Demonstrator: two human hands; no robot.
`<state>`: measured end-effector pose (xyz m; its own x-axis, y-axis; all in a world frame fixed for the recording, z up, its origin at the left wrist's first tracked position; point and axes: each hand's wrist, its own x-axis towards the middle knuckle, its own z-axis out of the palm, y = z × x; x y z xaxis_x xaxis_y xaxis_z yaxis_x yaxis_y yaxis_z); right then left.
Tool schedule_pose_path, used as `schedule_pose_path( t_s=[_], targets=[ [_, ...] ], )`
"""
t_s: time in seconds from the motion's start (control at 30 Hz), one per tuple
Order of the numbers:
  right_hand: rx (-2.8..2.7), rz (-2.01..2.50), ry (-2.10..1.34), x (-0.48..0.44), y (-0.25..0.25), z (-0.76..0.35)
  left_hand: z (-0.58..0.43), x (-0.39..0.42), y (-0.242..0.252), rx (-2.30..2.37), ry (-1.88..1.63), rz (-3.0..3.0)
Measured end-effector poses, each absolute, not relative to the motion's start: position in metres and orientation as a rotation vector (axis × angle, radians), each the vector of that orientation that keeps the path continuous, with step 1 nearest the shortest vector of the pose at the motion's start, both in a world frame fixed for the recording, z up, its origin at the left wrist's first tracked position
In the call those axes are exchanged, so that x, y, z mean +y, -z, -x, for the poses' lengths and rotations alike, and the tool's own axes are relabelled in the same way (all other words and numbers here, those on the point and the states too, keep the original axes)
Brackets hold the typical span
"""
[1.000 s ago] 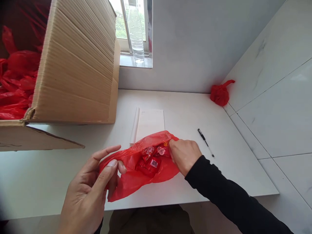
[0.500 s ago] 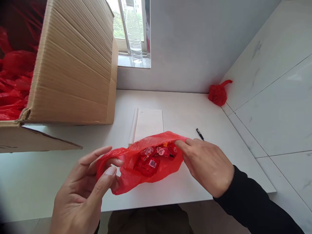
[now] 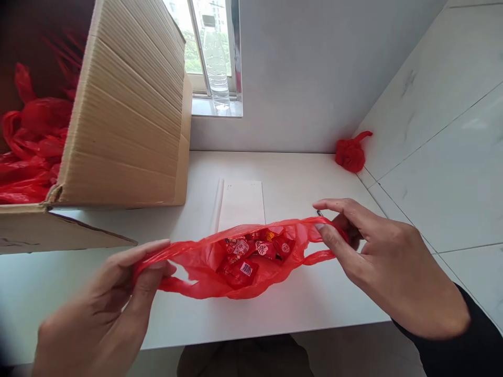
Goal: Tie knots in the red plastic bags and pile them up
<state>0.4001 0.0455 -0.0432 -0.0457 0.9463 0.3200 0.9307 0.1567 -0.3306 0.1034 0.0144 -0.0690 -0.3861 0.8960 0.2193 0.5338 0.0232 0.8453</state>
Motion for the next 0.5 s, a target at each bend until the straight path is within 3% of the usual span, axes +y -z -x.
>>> schedule_pose_path(
  t_s=[0.13,0.27,0.37,0.5],
  targets=[
    [-1.921,1.477,-0.469,0.041,0.038,-0.370,-0.131,0.028,0.044,1.569,-1.495,-1.607],
    [-2.033,1.194,-0.836,0.046,0.039,-0.337,-0.152,0.041,0.030,1.256,-1.404,-1.956],
    [-2.002,1.072,-0.890,0.052,0.039,-0.329,-0.146,0.043,0.032,1.223,-1.345,-1.934],
    [-1.906,1.132,-0.897,0.054,0.037,-0.331,-0.128,0.038,0.050,1.188,-0.967,-1.817]
  ],
)
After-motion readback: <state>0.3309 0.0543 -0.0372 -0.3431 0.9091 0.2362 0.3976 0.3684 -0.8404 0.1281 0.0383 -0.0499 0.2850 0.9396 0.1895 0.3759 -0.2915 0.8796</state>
